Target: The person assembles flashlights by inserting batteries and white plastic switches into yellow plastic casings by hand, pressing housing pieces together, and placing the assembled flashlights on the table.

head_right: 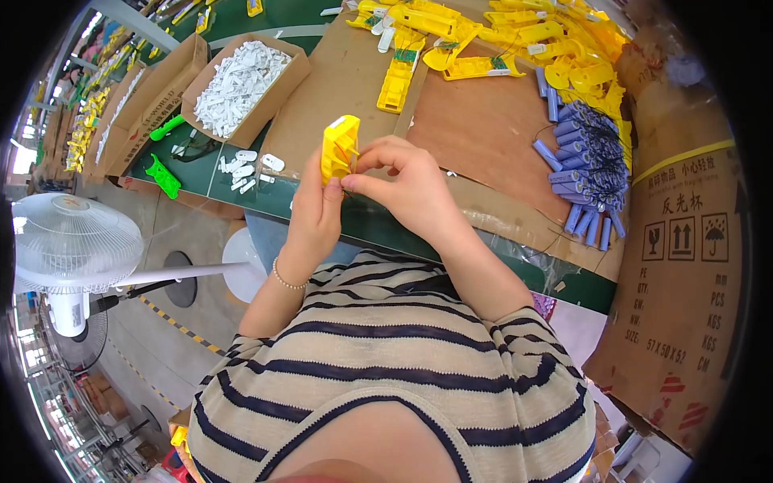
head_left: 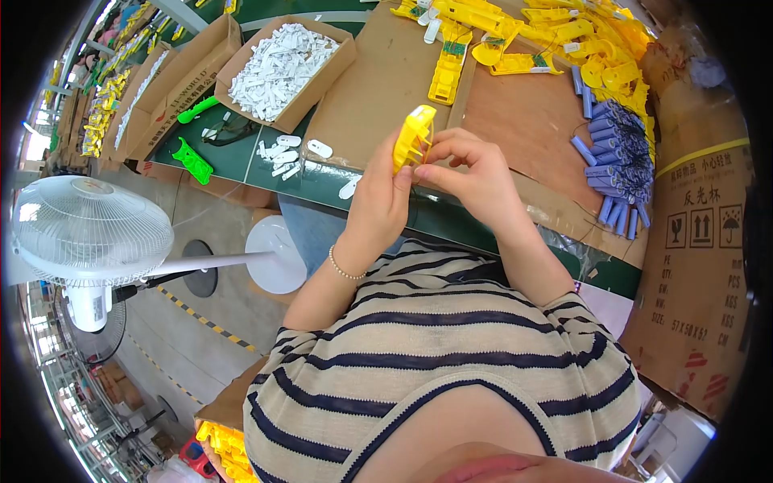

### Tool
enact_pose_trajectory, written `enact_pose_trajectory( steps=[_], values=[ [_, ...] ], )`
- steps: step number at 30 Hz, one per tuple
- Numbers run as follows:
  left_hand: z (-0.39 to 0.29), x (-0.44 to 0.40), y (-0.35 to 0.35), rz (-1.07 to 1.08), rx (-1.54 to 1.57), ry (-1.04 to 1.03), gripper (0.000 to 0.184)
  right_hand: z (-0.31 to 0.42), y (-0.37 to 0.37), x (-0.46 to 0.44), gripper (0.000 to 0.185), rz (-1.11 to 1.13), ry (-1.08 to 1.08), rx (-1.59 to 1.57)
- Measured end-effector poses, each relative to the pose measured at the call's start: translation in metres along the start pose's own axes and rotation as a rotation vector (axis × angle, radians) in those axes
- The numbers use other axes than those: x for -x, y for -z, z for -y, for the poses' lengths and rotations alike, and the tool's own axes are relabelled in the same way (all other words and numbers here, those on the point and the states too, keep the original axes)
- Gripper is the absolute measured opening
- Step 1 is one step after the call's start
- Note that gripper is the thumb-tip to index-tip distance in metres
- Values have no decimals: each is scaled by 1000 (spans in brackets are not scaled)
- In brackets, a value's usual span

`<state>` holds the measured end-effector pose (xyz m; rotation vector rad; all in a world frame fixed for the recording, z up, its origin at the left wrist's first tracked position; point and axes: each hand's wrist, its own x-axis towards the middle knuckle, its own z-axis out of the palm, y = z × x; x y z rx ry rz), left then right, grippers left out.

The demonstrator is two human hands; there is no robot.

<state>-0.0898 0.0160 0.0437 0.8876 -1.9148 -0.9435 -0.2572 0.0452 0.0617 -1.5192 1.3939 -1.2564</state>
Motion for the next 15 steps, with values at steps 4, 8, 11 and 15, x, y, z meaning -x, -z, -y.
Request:
enact_pose_trajectory(
  steps=[4, 8, 11, 15],
  values=[
    [3, -1, 3, 39, 123, 101, 37, -9, -8, 2, 18, 50, -205, -183],
    [2, 0, 3, 48, 163, 126, 38, -7, -15, 1, 18, -40, -175, -185],
    [1, -1, 3, 49, 185, 107, 40, -6, -12, 1, 16, -54, -28, -104],
    [7, -1, -2, 19, 246, 23, 43, 0, -17, 4, 11, -65, 104, 93]
  ],
)
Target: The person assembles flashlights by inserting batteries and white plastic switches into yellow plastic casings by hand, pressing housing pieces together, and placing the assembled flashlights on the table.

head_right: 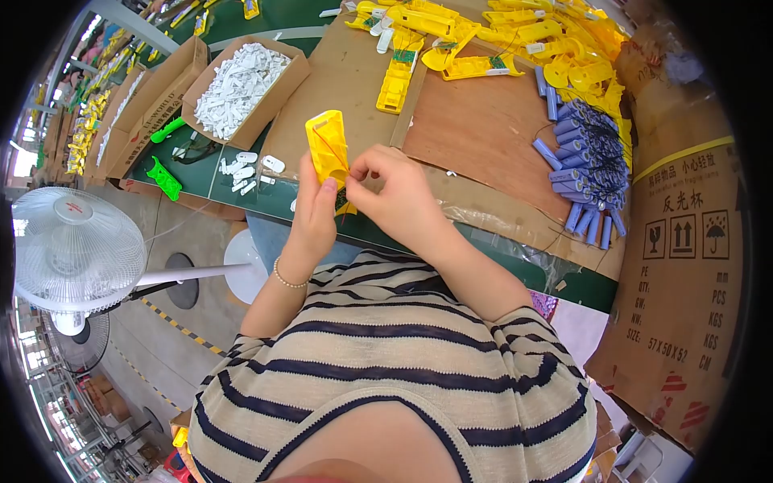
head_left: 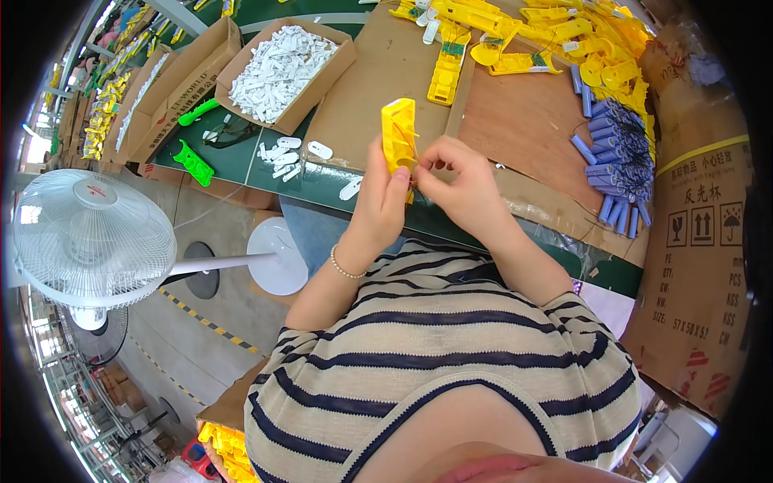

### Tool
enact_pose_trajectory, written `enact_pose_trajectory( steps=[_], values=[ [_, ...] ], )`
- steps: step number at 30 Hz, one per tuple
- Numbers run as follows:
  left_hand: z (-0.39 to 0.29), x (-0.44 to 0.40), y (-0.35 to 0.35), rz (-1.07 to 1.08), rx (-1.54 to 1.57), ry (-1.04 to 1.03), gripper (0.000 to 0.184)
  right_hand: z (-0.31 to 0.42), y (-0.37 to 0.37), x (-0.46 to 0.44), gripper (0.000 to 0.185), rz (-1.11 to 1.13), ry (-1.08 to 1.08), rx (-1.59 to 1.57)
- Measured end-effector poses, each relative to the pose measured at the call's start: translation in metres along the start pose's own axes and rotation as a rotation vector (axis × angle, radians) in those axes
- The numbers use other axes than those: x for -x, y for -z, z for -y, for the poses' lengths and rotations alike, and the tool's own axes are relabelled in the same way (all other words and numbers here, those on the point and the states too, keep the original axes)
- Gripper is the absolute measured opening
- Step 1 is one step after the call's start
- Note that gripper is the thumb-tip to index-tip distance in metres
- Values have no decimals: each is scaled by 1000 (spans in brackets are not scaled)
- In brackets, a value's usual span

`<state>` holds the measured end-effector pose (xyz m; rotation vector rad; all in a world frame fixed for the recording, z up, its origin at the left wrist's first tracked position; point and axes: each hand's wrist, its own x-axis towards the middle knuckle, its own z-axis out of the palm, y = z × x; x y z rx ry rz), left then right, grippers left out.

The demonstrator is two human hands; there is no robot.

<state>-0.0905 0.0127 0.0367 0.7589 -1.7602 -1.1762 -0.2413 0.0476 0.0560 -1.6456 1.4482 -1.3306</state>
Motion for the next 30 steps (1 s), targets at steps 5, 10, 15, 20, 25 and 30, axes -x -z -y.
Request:
enact_pose_trajectory(
  steps=[5, 10, 15, 20, 25, 30],
  values=[
    [10, -4, 0, -40, 320, 177, 42, -5, -13, 10, 11, -57, 222, 301],
    [20, -6, -9, -33, 340, 239, 38, -5, -5, 14, 9, -23, 241, 365],
    [20, -7, -9, -12, 524, 327, 40, -21, 68, 10, 13, -161, 94, 470],
    [19, -7, -9, 16, 566, 341, 39, -75, 185, 8, 19, -172, -385, 1188],
    [14, -7, -13, 70, 630, 357, 39, -92, 203, 3, 21, 31, -455, 1348],
    [10, -8, -16, 82, 646, 343, 39, -22, 153, -1, 19, -176, -308, 483]
  ],
)
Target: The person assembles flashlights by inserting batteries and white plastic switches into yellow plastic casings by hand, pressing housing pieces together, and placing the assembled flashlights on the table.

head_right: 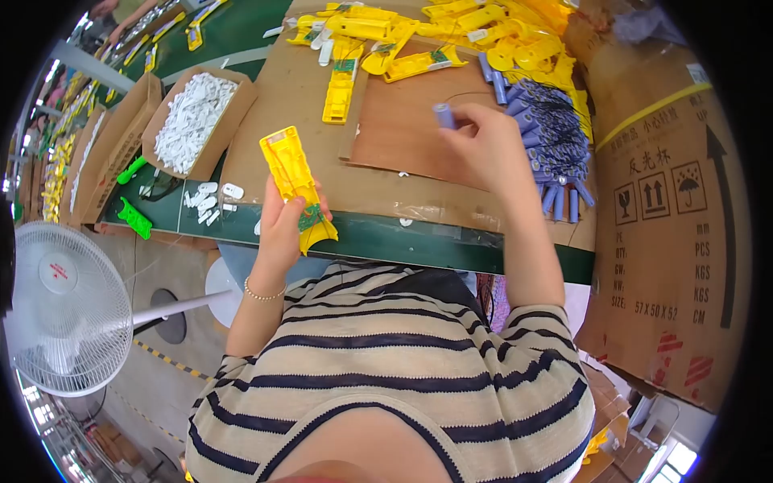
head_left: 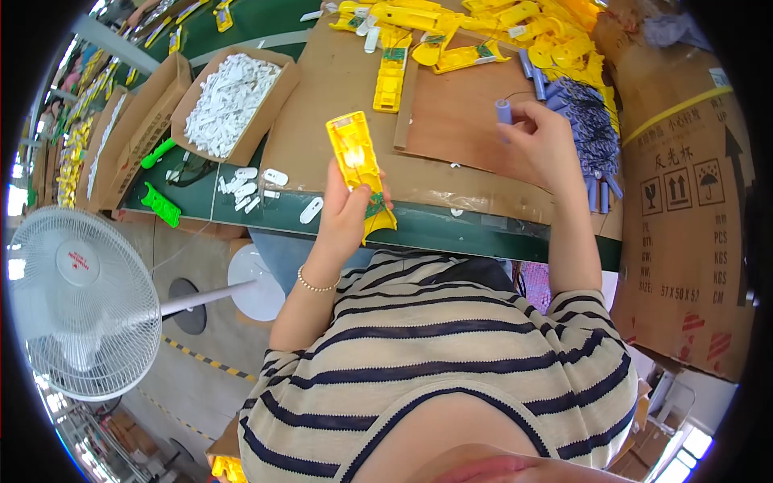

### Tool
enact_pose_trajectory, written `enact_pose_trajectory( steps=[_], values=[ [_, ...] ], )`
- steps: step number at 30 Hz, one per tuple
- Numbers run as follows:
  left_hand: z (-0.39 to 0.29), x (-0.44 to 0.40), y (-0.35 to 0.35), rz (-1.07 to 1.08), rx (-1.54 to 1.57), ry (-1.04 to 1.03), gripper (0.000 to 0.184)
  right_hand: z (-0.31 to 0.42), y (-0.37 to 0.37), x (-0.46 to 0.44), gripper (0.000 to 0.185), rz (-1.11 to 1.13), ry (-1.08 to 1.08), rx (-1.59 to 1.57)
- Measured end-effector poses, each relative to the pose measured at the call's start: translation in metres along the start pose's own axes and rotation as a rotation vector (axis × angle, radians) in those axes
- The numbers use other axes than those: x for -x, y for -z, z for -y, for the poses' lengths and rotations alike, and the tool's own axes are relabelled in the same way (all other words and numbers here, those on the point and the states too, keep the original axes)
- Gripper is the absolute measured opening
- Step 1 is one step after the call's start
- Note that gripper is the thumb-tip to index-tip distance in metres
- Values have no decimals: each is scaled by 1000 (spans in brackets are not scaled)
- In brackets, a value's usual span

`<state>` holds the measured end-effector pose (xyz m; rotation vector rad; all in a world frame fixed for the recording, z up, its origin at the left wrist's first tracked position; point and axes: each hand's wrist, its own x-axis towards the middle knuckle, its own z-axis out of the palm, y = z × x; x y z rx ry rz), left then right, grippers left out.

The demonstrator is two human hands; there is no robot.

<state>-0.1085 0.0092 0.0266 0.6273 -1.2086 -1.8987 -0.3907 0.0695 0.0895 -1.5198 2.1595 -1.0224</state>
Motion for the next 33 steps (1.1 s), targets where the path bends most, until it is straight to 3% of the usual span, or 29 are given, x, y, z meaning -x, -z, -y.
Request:
enact_pose_trajectory(
  steps=[3, 6, 9, 22, 28, 31, 32, 33],
  values=[
    [1, 1, -4, 28, -101, -5, 37, 51, -37, 31, 22, 130, -8, -549],
    [1, 3, -8, 41, -218, -4, 39, 82, -72, 42, 21, 235, -161, -863],
    [-4, 5, -15, 21, -415, -95, 42, 92, -90, 46, 20, 248, -169, -748],
    [-5, 7, -8, 34, -493, -40, 52, 94, -107, 41, 14, 223, -17, -546],
    [-2, 8, 3, 25, -622, -145, 52, 98, -111, 30, 17, 295, 59, -489],
    [-2, 5, 16, 32, -594, -119, 53, 101, -112, 18, 18, 435, -152, -614],
    [-7, 6, 19, 61, -489, -78, 53, 98, -113, 12, 18, 437, -71, -505],
    [-14, 6, 21, 89, -382, -38, 53, 98, -117, 9, 20, 500, -83, -654]
  ],
)
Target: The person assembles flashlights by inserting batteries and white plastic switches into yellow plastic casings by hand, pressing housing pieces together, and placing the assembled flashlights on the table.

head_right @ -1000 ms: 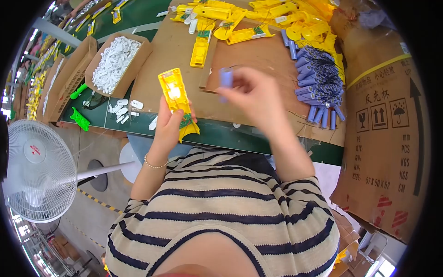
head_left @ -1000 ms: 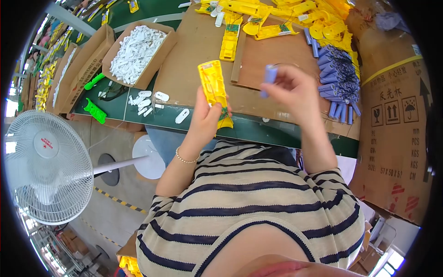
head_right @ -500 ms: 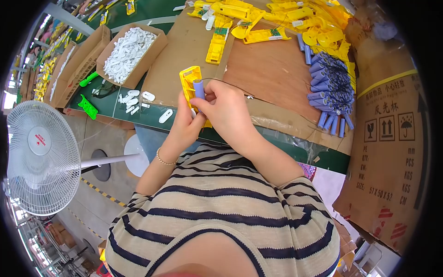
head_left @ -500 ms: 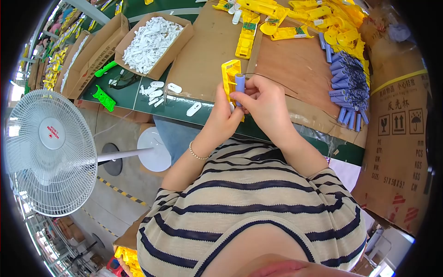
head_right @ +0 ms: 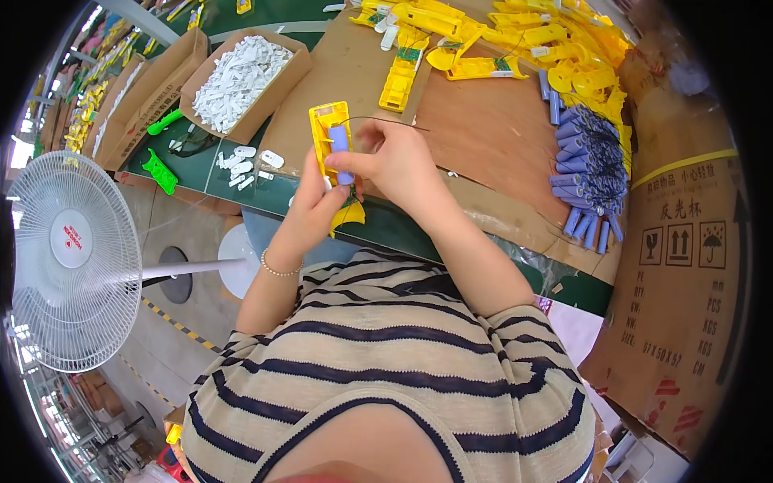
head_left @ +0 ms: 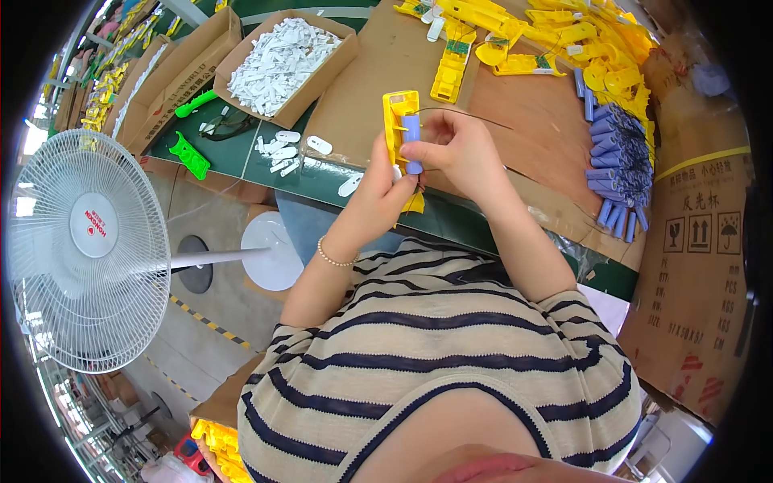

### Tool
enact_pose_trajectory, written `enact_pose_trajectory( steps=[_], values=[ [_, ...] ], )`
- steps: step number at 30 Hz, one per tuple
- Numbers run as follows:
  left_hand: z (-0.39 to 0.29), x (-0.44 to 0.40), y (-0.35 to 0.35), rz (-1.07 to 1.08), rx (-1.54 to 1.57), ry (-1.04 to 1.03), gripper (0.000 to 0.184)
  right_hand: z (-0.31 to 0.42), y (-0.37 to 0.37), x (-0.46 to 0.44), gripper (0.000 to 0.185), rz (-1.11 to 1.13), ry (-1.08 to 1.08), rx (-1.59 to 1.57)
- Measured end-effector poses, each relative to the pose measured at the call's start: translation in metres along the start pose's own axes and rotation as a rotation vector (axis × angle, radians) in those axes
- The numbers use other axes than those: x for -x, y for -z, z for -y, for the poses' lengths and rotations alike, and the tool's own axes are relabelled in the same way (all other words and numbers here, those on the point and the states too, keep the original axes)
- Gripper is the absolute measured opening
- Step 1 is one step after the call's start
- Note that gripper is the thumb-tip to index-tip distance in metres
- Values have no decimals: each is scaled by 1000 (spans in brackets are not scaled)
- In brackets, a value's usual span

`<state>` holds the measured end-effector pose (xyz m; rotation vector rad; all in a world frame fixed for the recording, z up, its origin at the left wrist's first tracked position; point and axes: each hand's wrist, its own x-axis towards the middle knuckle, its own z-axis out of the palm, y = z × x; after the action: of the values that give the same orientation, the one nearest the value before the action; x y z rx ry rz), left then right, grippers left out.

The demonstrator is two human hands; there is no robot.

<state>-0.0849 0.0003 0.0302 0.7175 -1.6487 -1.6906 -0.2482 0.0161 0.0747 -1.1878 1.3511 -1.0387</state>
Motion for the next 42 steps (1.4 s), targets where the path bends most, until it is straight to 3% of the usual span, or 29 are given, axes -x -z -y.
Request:
enact_pose_trajectory(
  steps=[3, 9, 12, 13, 15, 18, 19, 21, 24, 25, 28, 31, 34, 40, 42],
  values=[
    [0, 5, 3, 38, 263, 23, 50, -14, -5, -15, 31, 296, -85, -337],
    [16, 13, 22, -60, 373, -32, 41, -2, -35, -25, 28, 263, -23, -112],
    [20, 27, 36, -103, 423, -68, 41, 13, -35, -48, 38, 605, -160, -270],
    [13, 34, 38, -123, 459, -77, 41, 17, -30, -66, 42, 709, -44, -219],
    [13, 44, 50, -192, 498, -80, 42, 33, -33, -101, 43, 558, 153, -258],
    [16, 53, 71, -339, 456, -46, 44, 61, -56, -176, 35, 134, 380, 361],
    [15, 55, 74, -372, 490, -28, 45, 47, -61, -215, 30, 101, 527, 578],
    [14, 60, 82, -400, 513, -34, 44, 47, -80, -254, 25, 228, 442, 907],
    [14, 66, 94, -449, 500, -45, 45, 31, -102, -284, 30, 372, 475, 1119],
    [14, 68, 98, -467, 488, -48, 45, 18, -104, -301, 32, 393, 575, 1124],
    [20, 70, 107, -492, 468, -38, 45, 15, -108, -315, 30, 434, 514, 1129],
    [24, 70, 110, -477, 504, -13, 44, 20, -100, -315, 29, 440, 615, 1127],
    [23, 68, 110, -493, 477, -7, 41, 39, -92, -284, 25, 295, 482, 843],
    [22, 59, 109, -450, 451, -15, 40, 50, -52, -224, 13, 276, 509, 180],
    [21, 54, 105, -420, 449, -33, 41, 47, -37, -202, 17, 286, 607, 159]
  ],
)
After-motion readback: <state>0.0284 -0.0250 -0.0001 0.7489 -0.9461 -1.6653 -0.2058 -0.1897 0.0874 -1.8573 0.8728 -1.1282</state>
